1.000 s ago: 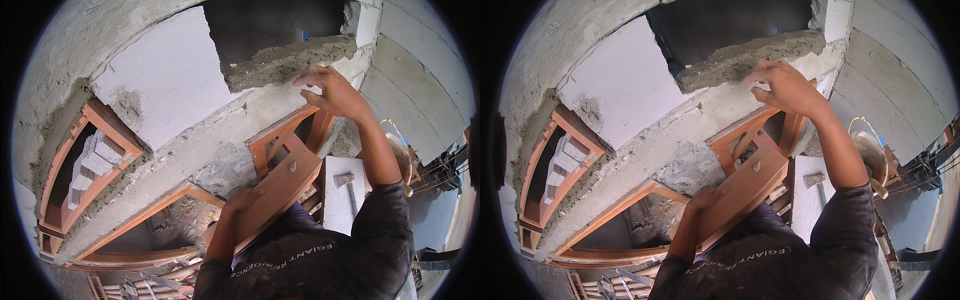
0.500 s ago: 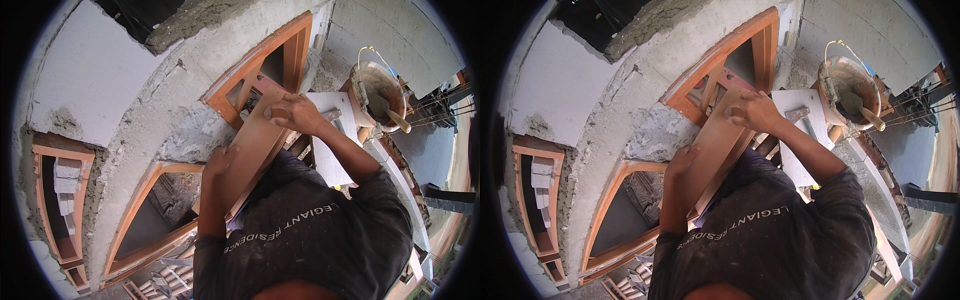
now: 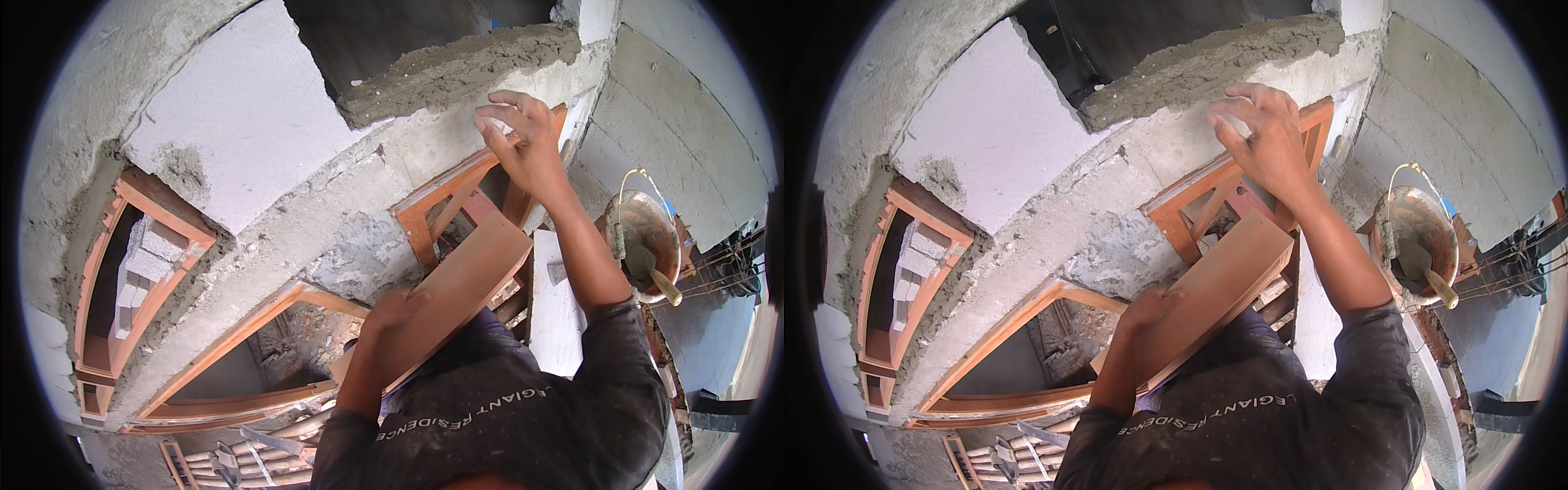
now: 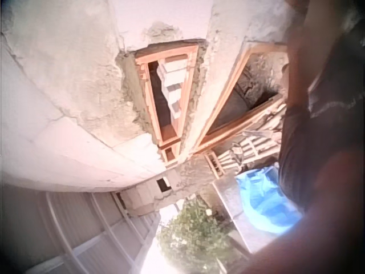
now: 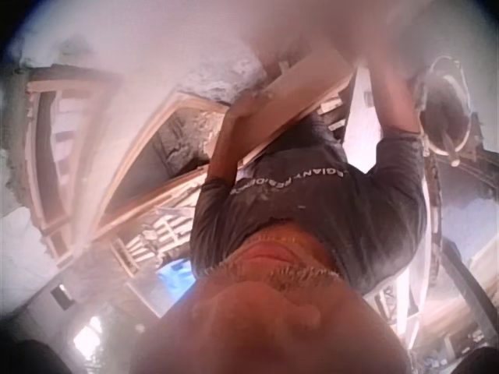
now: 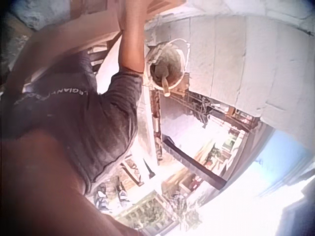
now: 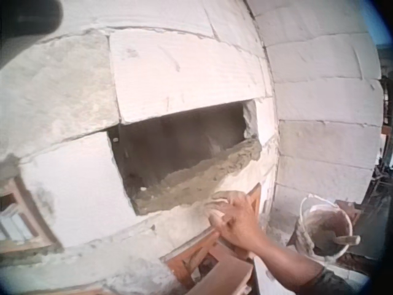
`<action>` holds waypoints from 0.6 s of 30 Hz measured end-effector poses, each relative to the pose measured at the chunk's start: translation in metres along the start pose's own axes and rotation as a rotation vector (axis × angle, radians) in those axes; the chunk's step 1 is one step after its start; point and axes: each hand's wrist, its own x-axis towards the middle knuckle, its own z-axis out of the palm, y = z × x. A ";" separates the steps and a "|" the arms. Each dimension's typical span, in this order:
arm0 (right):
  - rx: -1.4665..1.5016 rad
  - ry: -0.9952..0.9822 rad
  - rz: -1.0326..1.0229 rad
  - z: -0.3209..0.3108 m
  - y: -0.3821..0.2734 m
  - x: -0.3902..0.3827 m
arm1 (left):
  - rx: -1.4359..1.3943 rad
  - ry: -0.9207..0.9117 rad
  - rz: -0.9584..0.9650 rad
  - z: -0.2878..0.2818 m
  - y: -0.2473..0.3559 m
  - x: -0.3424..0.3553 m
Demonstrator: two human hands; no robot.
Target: The person applies cement mortar to a wall opening using a trowel, then places a terracotta window frame into the opening. They adjust the frame, measure it with a tape measure, and repeat the process of applying mortar and positioning the frame.
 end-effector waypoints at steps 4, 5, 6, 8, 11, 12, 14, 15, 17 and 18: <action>-0.017 -0.170 -0.250 0.050 -0.035 0.104 | -0.033 -0.009 -0.019 -0.004 0.018 -0.012; -0.049 -0.310 -0.211 0.064 -0.036 0.121 | -0.014 -0.009 -0.025 -0.006 0.028 -0.017; -0.078 -0.449 -0.171 0.075 -0.039 0.133 | 0.004 -0.006 -0.033 -0.008 0.037 -0.024; -0.151 -0.655 -0.100 0.082 -0.053 0.147 | 0.040 0.006 -0.049 -0.010 0.039 -0.026; -0.223 -0.623 -0.115 0.093 -0.053 0.149 | 0.062 -0.005 -0.030 -0.004 0.033 -0.016; -0.250 -0.559 -0.135 0.091 -0.041 0.144 | 0.040 -0.020 -0.013 -0.004 0.033 -0.015; -0.152 -0.288 -0.140 0.068 -0.035 0.133 | 0.058 -0.014 0.000 -0.005 0.030 -0.014; -0.106 -0.147 -0.149 0.055 -0.038 0.126 | 0.101 0.004 0.005 -0.006 0.033 -0.018; 0.022 -0.037 -0.148 0.011 -0.037 0.094 | 0.105 0.058 -0.004 -0.009 0.028 -0.027; 0.050 -0.073 -0.092 -0.014 -0.024 0.071 | 0.085 0.053 0.010 -0.007 0.028 -0.028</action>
